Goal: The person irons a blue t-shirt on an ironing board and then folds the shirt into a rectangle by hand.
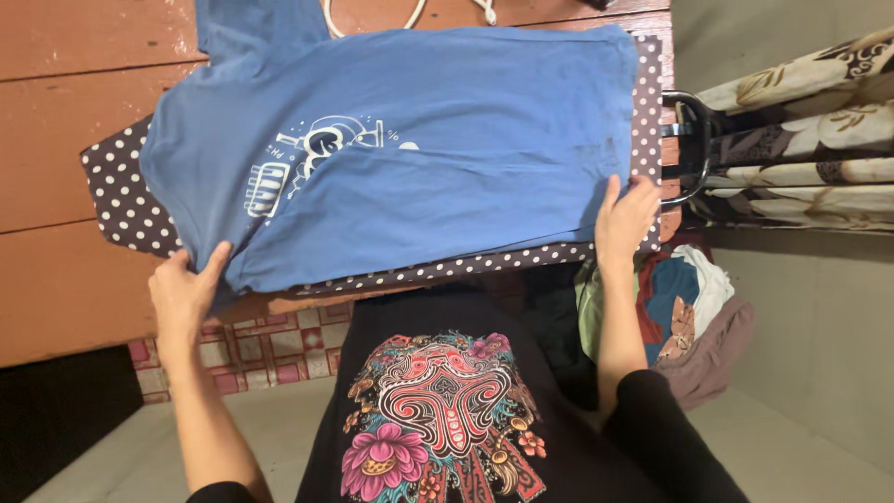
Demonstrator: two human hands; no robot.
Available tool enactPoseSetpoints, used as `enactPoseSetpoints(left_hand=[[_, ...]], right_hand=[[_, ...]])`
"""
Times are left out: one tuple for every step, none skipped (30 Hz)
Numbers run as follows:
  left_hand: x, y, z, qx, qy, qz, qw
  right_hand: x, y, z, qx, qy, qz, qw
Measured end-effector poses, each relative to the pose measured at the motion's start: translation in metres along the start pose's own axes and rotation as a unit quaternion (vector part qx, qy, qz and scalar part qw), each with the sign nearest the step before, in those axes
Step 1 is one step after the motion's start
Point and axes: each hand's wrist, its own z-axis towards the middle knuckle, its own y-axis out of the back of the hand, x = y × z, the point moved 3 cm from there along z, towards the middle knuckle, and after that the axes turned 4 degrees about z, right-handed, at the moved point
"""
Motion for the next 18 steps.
enactPoseSetpoints(left_hand=[[0.001, 0.003, 0.001, 0.009, -0.010, -0.029, 0.999], [0.001, 0.007, 0.001, 0.018, -0.020, -0.057, 0.998], [0.004, 0.011, 0.001, 0.068, 0.011, -0.039, 0.997], [0.010, 0.018, 0.001, 0.117, 0.041, -0.020, 0.992], [0.013, 0.019, -0.001, 0.166, 0.073, -0.002, 0.983], [0.014, 0.020, -0.004, 0.177, 0.066, -0.066, 0.980], [0.018, 0.024, -0.007, 0.185, 0.060, -0.130, 0.972], [0.022, 0.025, -0.009, 0.194, 0.054, -0.194, 0.960], [0.027, 0.024, -0.009, 0.202, 0.068, -0.226, 0.951], [0.033, 0.021, -0.009, 0.210, 0.081, -0.258, 0.940], [0.041, 0.021, -0.008, 0.216, 0.096, -0.287, 0.928], [0.048, 0.019, -0.006, 0.220, 0.059, -0.262, 0.938], [0.055, 0.019, -0.002, 0.220, 0.021, -0.234, 0.947], [0.062, 0.017, 0.001, 0.221, -0.017, -0.205, 0.953], [0.068, 0.011, 0.002, 0.219, 0.004, -0.182, 0.959], [0.072, 0.005, 0.000, 0.216, 0.025, -0.159, 0.963], [0.076, 0.008, 0.000, 0.211, 0.050, -0.136, 0.967], [0.074, 0.016, 0.002, 0.187, 0.028, -0.110, 0.976]], right_hand=[[-0.005, -0.001, -0.002, -0.004, 0.004, 0.001, 1.000], [-0.010, -0.004, -0.003, 0.013, 0.007, -0.007, 1.000], [-0.014, -0.006, -0.003, 0.028, 0.009, -0.015, 0.999], [-0.019, -0.005, -0.002, 0.044, 0.011, -0.024, 0.999], [-0.022, -0.001, -0.001, 0.036, 0.042, -0.025, 0.998], [-0.022, 0.002, -0.001, 0.028, 0.073, -0.026, 0.997], [-0.021, 0.005, -0.001, 0.021, 0.104, -0.026, 0.994], [-0.023, 0.006, -0.001, 0.038, 0.092, -0.026, 0.995], [-0.025, 0.007, -0.002, 0.057, 0.078, -0.026, 0.995], [-0.028, 0.007, -0.002, 0.075, 0.065, -0.026, 0.995], [-0.032, 0.008, -0.005, 0.077, 0.063, -0.025, 0.995], [-0.037, 0.012, -0.007, 0.079, 0.061, -0.023, 0.995], [-0.040, 0.013, -0.010, 0.080, 0.058, -0.017, 0.995], [-0.042, 0.016, -0.016, 0.075, 0.063, -0.020, 0.995], [-0.045, 0.022, -0.021, 0.067, 0.068, -0.023, 0.995], [-0.045, 0.027, -0.027, 0.060, 0.072, -0.027, 0.995], [-0.043, 0.031, -0.029, 0.071, 0.042, -0.030, 0.996], [-0.041, 0.036, -0.031, 0.082, 0.012, -0.034, 0.996]])
